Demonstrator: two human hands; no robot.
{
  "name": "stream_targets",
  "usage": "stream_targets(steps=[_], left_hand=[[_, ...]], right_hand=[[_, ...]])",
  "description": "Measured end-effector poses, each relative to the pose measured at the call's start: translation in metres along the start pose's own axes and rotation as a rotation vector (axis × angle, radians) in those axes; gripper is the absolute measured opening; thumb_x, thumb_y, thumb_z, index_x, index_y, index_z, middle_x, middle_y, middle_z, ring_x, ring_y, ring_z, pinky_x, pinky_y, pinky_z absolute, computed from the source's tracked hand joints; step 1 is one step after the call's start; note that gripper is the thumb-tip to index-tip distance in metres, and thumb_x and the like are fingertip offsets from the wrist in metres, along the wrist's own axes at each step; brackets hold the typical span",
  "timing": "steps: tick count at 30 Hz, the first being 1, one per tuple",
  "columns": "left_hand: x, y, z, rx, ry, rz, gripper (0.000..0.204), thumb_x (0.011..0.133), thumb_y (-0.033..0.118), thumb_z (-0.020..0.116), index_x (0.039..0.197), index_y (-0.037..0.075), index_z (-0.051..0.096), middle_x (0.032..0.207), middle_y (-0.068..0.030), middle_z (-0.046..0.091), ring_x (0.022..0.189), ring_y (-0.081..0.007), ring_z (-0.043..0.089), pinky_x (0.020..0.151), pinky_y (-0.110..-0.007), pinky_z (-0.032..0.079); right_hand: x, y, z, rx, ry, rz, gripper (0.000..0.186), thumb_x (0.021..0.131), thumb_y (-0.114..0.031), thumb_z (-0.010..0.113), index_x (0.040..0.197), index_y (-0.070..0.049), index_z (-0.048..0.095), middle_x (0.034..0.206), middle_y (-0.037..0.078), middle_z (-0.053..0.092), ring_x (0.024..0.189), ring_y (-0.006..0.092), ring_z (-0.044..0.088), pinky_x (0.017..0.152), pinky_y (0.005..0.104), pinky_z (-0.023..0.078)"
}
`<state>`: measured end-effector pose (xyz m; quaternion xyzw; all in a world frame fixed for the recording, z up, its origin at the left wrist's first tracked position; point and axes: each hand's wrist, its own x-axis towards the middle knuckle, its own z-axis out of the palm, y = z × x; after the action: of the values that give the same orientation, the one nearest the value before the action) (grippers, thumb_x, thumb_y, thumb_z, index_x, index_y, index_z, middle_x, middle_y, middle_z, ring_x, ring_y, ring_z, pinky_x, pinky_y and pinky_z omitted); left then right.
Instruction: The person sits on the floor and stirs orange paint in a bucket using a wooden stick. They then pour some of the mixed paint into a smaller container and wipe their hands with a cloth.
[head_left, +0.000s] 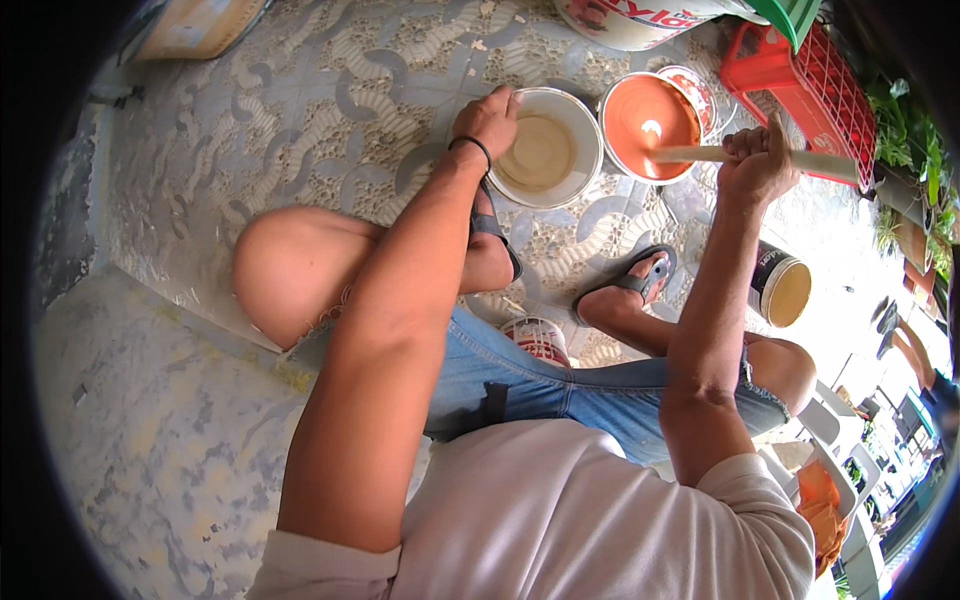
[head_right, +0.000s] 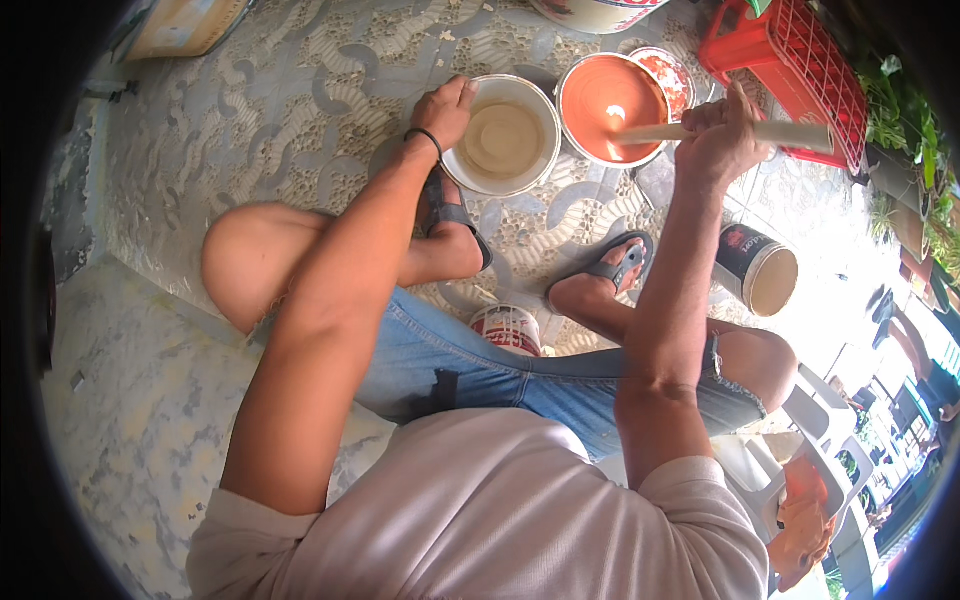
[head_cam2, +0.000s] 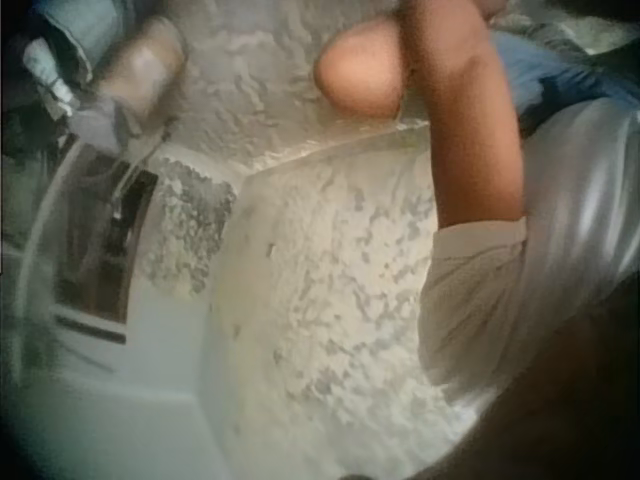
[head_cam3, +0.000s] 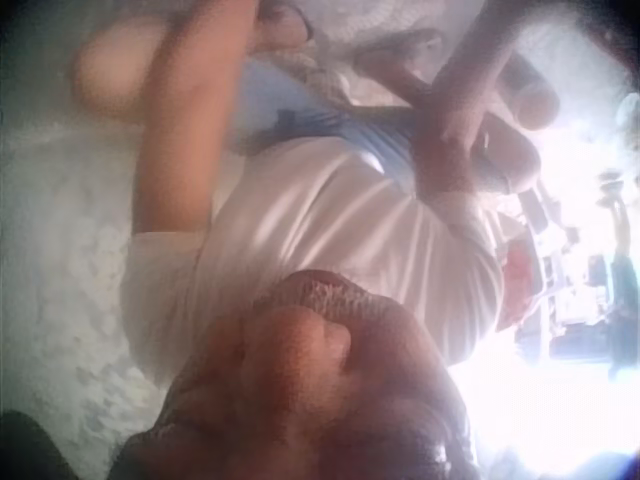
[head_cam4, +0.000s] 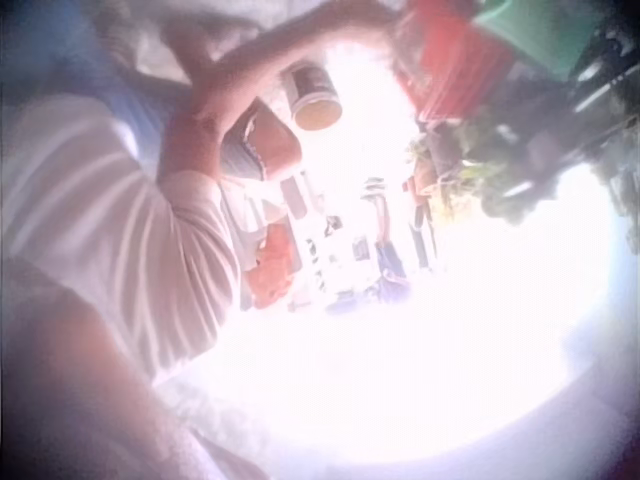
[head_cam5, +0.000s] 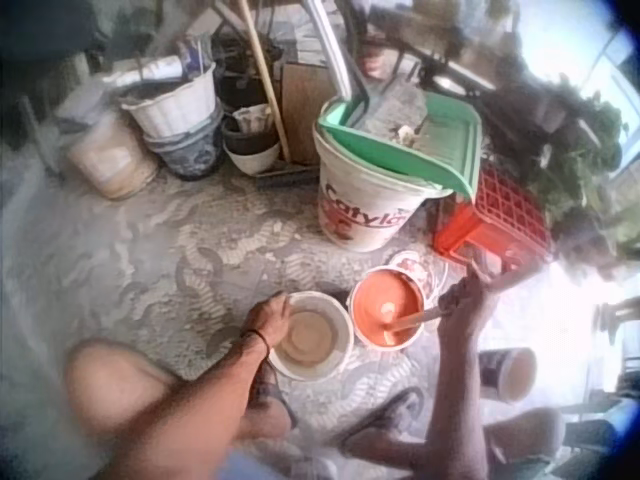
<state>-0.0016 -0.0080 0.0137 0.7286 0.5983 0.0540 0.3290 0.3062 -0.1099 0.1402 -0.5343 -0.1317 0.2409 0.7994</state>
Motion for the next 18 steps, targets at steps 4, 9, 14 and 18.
stream_targets(steps=[4, 9, 14, 18], left_hand=[[-0.007, 0.004, 0.006, -0.073, 0.159, 0.032, 0.033, 0.105, 0.041, 0.049, 0.121, 0.018, 0.065, 0.111, -0.0184, 0.073, 0.105, -0.0419, 0.068, 0.089, -0.054, 0.054], [-0.005, -0.01, 0.012, -0.035, 0.192, 0.025, 0.037, 0.105, 0.044, 0.048, 0.126, 0.021, 0.067, 0.118, -0.0155, 0.072, 0.108, -0.04, 0.068, 0.093, -0.05, 0.053], [-0.006, -0.008, 0.016, -0.052, 0.25, 0.045, 0.035, 0.103, 0.042, 0.052, 0.123, 0.019, 0.068, 0.114, -0.0175, 0.072, 0.105, -0.0415, 0.068, 0.09, -0.051, 0.054], [-0.004, -0.004, 0.018, -0.056, 0.243, 0.045, 0.033, 0.103, 0.04, 0.053, 0.121, 0.018, 0.069, 0.113, -0.0175, 0.073, 0.104, -0.0417, 0.068, 0.089, -0.052, 0.054]], right_hand=[[0.009, 0.017, 0.008, 0.152, 0.022, -0.156, 0.034, 0.094, 0.0, 0.058, 0.063, -0.007, 0.045, 0.051, 0.003, 0.043, 0.039, 0.0131, 0.042, 0.036, 0.032, 0.04], [0.014, 0.013, 0.036, -0.112, -0.357, -0.268, 0.031, 0.092, 0.002, 0.061, 0.063, -0.006, 0.051, 0.053, 0.004, 0.048, 0.044, 0.0105, 0.046, 0.04, 0.0291, 0.038], [0.021, -0.003, 0.006, -0.162, -0.172, -0.075, 0.024, 0.09, 0.002, 0.065, 0.07, -0.005, 0.053, 0.054, 0.0, 0.044, 0.043, 0.0104, 0.042, 0.041, 0.0282, 0.034], [0.005, 0.006, 0.011, 0.039, 0.078, -0.012, 0.027, 0.086, 0.0, 0.065, 0.067, -0.005, 0.046, 0.053, 0.003, 0.043, 0.039, 0.0127, 0.039, 0.037, 0.0315, 0.036]])
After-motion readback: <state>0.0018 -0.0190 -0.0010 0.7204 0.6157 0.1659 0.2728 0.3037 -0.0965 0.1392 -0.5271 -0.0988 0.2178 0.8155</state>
